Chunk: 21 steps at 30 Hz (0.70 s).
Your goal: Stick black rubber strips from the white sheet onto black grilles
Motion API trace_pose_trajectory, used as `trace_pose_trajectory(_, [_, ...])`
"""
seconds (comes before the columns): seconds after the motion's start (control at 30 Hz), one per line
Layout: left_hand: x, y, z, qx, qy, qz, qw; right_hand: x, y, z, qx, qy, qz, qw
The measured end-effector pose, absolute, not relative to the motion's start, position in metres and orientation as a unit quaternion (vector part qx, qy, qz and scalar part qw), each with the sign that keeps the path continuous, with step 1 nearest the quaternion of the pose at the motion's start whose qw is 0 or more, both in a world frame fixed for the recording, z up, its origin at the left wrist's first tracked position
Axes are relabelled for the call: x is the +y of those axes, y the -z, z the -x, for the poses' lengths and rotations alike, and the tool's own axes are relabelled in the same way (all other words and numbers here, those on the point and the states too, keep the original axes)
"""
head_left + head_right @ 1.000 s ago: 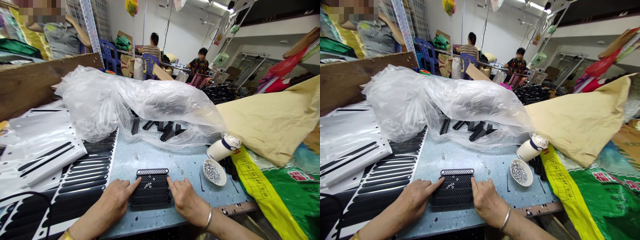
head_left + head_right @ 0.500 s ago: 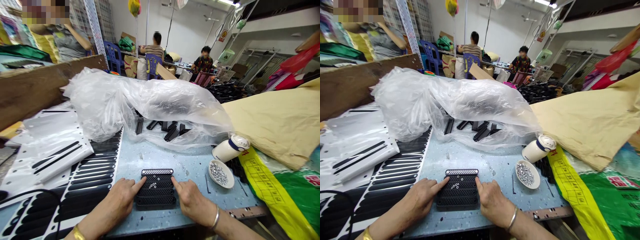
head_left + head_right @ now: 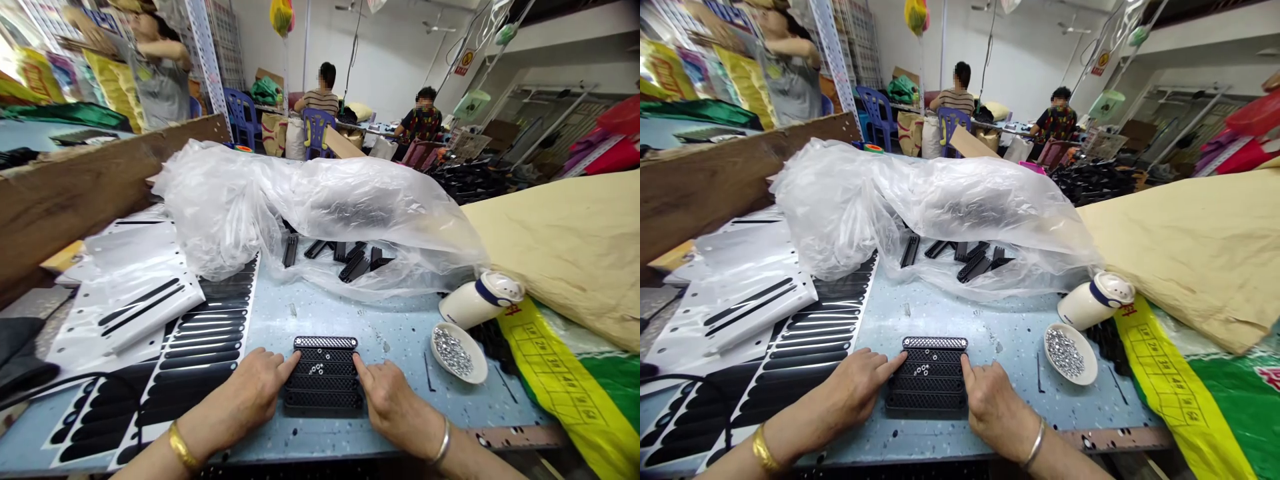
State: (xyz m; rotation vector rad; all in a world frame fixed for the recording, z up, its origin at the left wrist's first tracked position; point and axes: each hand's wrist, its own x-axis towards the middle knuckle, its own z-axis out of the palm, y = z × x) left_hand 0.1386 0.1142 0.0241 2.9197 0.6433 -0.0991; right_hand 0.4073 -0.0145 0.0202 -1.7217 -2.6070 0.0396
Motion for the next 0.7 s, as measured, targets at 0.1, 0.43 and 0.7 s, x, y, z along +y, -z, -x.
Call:
trace_pose_trajectory(0.1, [0.12, -0.043, -0.143, 0.209, 0.064, -0.972, 0.084, -0.015, -0.018, -0.409, -0.834, -0.017, 0.551, 0.02])
trace_pose_trajectory(0.43, [0.103, -0.04, -0.147, 0.261, 0.057, -0.959, 0.089, -0.016, -0.015, -0.409, -0.836, -0.018, 0.548, 0.037])
trace_pose_trajectory(0.7, [0.081, -0.009, -0.159, 0.312, -0.014, -0.948, 0.064, -0.016, -0.005, -0.412, -0.832, -0.006, 0.538, 0.137])
